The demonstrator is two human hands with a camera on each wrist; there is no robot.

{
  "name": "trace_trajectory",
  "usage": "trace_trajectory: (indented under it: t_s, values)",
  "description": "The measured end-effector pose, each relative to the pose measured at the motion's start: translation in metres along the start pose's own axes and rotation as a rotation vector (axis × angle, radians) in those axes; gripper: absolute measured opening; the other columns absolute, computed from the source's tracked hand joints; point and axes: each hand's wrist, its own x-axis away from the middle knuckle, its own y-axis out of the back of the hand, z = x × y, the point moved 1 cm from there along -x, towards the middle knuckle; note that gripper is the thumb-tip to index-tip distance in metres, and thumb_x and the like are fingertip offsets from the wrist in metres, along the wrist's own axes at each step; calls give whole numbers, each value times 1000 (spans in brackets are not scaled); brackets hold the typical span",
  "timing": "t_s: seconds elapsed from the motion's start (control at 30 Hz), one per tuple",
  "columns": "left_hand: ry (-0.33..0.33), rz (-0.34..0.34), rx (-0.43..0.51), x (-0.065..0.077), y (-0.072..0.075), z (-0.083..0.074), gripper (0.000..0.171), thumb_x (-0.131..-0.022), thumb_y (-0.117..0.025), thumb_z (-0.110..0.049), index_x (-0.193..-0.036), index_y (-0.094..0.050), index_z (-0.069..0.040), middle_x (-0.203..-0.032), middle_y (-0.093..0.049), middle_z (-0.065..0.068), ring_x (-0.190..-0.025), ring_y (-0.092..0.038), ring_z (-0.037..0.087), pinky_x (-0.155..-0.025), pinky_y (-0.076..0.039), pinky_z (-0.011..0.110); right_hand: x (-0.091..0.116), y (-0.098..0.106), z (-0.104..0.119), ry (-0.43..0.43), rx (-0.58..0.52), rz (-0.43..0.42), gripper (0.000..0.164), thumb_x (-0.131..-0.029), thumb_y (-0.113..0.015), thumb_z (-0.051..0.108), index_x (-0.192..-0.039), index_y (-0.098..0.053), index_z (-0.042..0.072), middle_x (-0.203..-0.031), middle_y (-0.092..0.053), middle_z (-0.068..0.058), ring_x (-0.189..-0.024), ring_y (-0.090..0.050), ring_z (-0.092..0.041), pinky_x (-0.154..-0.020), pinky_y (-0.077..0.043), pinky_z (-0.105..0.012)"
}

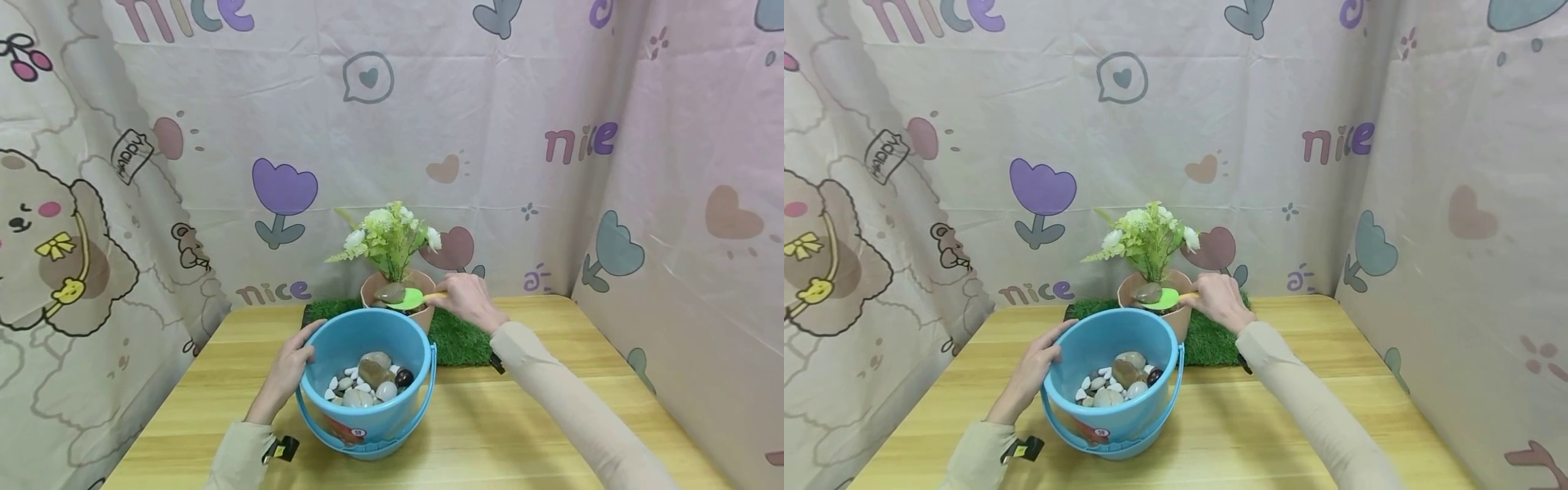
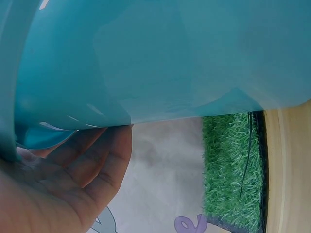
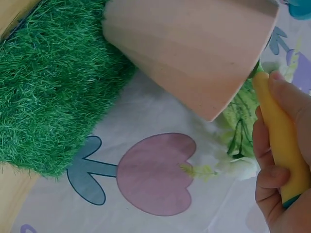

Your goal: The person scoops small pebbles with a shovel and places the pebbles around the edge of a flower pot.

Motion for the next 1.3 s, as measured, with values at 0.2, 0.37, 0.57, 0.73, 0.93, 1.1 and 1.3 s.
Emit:
trace_trajectory:
  t_s: [0.2, 0.37, 0.57, 0.73, 0.93, 1.1, 1.3]
  values:
    - [5, -8, 2, 1, -1, 3, 61, -87, -38, -1, -147, -44, -10, -146, -47, 22, -124, -53, 44, -91, -52, 52, -6, -6, -3, 44, 22, 60, 24, -83, -73, 45, -82, -80, 23, -61, -43, 7, -49, -35, -9, -41, -28, -26]
    - [7, -11, 6, 0, -2, 3, 61, -86, -39, -2, -147, -44, -11, -146, -47, 21, -125, -53, 44, -93, -51, 54, -11, -6, 1, 60, 16, 86, 33, -81, -74, 47, -61, -65, 23, -61, -42, 7, -48, -36, -8, -42, -29, -25]
    - [6, -7, 11, 0, -1, 3, 61, -87, -38, -1, -147, -44, -10, -146, -47, 21, -125, -53, 44, -95, -50, 56, -16, -6, 7, 133, 57, 90, 35, -80, -75, 47, -59, -60, 24, -63, -48, 10, -49, -41, -7, -45, -34, -25]
    - [11, -5, 10, 0, -1, 4, 61, -87, -38, -2, -147, -44, -11, -146, -47, 21, -125, -53, 44, -95, -49, 56, -18, -4, 9, 205, 108, 63, 28, -77, -77, 45, -65, -67, 22, -66, -54, 11, -50, -46, -5, -46, -39, -25]
    - [9, -8, 3, -1, -1, 3, 61, -87, -39, -2, -147, -44, -11, -146, -48, 20, -124, -54, 44, -93, -51, 55, -18, -1, 10, 254, 174, 25, 29, -74, -80, 43, -61, -65, 22, -66, -54, 9, -52, -49, -8, -47, -43, -29]
    - [9, -5, 9, -1, -1, 4, 60, -87, -39, -2, -146, -44, -12, -145, -49, 21, -123, -55, 44, -92, -52, 54, -17, 3, 12, 262, 234, 20, 39, -75, -81, 36, -54, -52, 22, -64, -50, 7, -53, -46, -11, -49, -43, -31]
    - [6, -4, 19, 0, -1, 4, 60, -88, -39, -2, -147, -44, -11, -146, -48, 20, -124, -54, 44, -94, -50, 56, -15, 6, 15, 250, 275, 32, 33, -75, -82, 34, -57, -57, 22, -65, -49, 7, -56, -47, -11, -50, -44, -31]
